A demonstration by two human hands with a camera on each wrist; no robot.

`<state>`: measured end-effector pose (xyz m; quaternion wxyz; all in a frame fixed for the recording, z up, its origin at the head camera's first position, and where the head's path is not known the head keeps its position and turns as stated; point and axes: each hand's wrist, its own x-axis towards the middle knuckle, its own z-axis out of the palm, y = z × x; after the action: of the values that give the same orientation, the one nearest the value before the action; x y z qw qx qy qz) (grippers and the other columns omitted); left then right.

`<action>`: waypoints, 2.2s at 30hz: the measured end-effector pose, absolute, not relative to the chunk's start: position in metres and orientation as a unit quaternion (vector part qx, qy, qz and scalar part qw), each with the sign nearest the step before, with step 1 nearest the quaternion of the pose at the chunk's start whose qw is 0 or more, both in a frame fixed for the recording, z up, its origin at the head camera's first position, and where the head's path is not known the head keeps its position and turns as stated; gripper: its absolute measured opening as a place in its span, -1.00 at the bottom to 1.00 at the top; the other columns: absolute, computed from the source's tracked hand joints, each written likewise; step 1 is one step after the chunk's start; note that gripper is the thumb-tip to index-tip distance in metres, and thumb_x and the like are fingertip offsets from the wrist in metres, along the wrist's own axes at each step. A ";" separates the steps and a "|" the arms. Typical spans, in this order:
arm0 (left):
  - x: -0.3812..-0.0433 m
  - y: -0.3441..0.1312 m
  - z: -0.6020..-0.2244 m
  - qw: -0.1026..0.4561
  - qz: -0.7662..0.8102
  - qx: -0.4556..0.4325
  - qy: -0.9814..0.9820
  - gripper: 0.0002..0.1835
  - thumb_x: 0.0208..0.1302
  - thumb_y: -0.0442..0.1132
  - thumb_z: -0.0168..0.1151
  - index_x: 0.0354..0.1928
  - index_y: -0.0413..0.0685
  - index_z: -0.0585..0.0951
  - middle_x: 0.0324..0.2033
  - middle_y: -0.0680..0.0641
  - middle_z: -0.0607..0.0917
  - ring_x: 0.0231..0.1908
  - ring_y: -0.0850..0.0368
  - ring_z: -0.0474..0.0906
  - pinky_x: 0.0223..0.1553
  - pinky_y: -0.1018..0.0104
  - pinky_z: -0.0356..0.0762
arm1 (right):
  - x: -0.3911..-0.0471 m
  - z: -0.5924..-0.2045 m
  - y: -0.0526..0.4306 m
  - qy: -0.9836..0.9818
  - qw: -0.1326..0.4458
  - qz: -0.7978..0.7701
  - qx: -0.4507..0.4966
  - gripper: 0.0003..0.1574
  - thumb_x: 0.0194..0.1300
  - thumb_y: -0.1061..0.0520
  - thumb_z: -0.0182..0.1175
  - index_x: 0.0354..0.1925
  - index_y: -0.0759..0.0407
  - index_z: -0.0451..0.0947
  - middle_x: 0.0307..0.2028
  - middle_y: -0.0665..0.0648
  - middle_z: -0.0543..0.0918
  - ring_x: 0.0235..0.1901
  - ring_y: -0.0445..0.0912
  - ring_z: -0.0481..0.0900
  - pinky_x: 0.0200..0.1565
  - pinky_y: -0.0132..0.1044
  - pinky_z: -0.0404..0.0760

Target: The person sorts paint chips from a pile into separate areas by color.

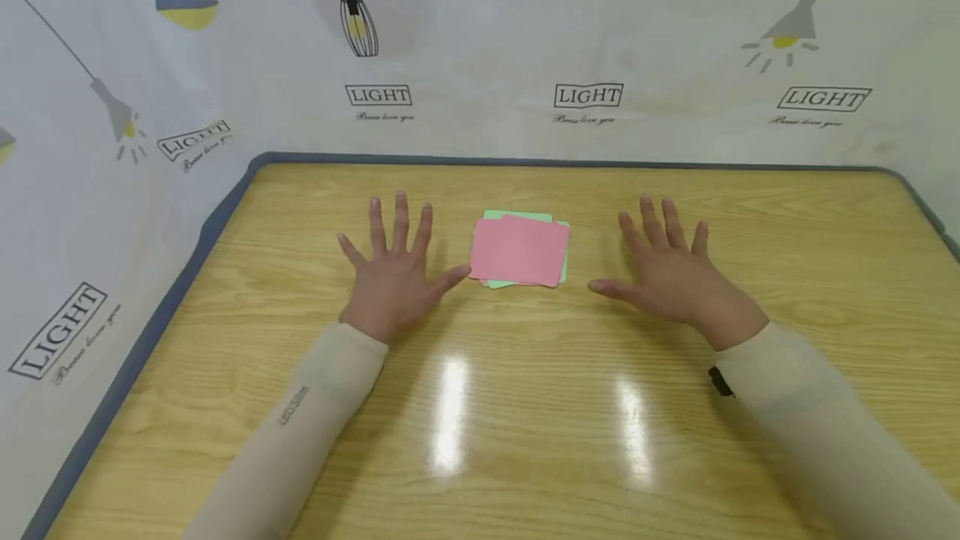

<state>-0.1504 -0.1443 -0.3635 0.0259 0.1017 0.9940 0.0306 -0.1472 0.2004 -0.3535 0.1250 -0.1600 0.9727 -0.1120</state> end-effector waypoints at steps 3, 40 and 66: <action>-0.153 -0.134 -0.364 0.037 0.027 0.125 0.991 0.03 0.30 0.51 -0.25 0.56 0.08 -0.28 0.49 -0.13 -0.49 0.40 -0.20 -0.72 0.15 -0.58 -0.41 | -0.151 -0.354 0.192 0.970 0.128 -0.112 -0.174 0.33 0.29 -0.58 -0.10 0.53 0.30 -0.30 0.47 0.40 -0.50 0.40 0.27 -0.67 0.20 0.42 -0.54; -0.221 -0.073 -0.365 0.161 0.158 0.291 0.930 -0.03 0.04 0.13 0.46 0.40 -0.15 0.24 0.39 -0.09 0.10 0.33 -0.02 0.00 0.22 0.16 0.32 | -0.196 -0.361 0.128 0.951 0.131 -0.116 -0.254 0.19 0.09 -0.23 0.43 0.33 0.50 0.15 0.27 0.40 0.19 0.21 0.23 0.22 0.22 0.08 0.35; -0.222 -0.068 -0.368 0.181 0.110 0.278 0.937 0.02 0.07 0.26 0.40 0.43 -0.12 0.21 0.38 -0.09 0.14 0.33 -0.02 0.04 0.26 0.18 0.28 | -0.202 -0.367 0.132 0.947 0.147 -0.130 -0.254 0.11 0.15 -0.18 0.41 0.34 0.49 0.17 0.25 0.39 0.21 0.20 0.23 0.23 0.18 0.10 0.39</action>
<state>-0.2224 -0.0678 -0.3681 0.1807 0.2775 0.9372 0.1096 -0.2016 0.1316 -0.3673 0.1474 -0.2539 0.9470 -0.1304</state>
